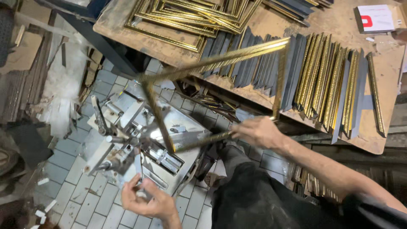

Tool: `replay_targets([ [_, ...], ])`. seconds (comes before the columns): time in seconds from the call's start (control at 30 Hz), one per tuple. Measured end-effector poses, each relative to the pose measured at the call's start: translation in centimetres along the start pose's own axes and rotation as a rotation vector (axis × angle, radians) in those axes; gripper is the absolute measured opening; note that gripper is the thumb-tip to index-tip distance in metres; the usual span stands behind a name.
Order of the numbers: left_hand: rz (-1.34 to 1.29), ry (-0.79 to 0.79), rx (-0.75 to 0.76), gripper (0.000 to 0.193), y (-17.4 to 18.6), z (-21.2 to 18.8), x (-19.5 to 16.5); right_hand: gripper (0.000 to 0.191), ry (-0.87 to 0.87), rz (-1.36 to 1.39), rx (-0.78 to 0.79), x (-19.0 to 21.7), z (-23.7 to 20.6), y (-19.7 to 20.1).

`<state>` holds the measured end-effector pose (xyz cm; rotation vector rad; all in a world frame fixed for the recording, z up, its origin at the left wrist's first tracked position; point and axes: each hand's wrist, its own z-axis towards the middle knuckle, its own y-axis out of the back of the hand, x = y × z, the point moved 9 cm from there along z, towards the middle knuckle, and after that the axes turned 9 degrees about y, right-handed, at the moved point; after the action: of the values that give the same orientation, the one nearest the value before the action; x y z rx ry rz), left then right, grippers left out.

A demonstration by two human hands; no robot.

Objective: The person assembles gold picture frames by placing four cut frame pieces into a corner-joining machine, pressing the handles to join the corners, and then removing the completed frame. The process is repeated multiple times, with finished frames stacked on a nearby table.

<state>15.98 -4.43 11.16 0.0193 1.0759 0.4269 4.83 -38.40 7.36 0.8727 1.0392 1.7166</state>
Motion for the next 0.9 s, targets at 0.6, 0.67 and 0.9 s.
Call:
replay_targets([
  [0.6,0.106,0.63,0.576,0.072,-25.1,-1.6,6.1,0.066,-0.16,-0.429,-0.172,-36.0,26.2,-3.1],
  [0.67,0.121,0.634,0.543,0.071,-27.0,-0.3,6.6,0.122,-0.107,-0.471,-0.057,-36.8,27.7,-5.5],
  [0.9,0.195,0.564,0.613,0.068,-32.5,3.9,7.4,0.09,-0.564,0.2,0.748,-40.9,25.3,-13.0],
])
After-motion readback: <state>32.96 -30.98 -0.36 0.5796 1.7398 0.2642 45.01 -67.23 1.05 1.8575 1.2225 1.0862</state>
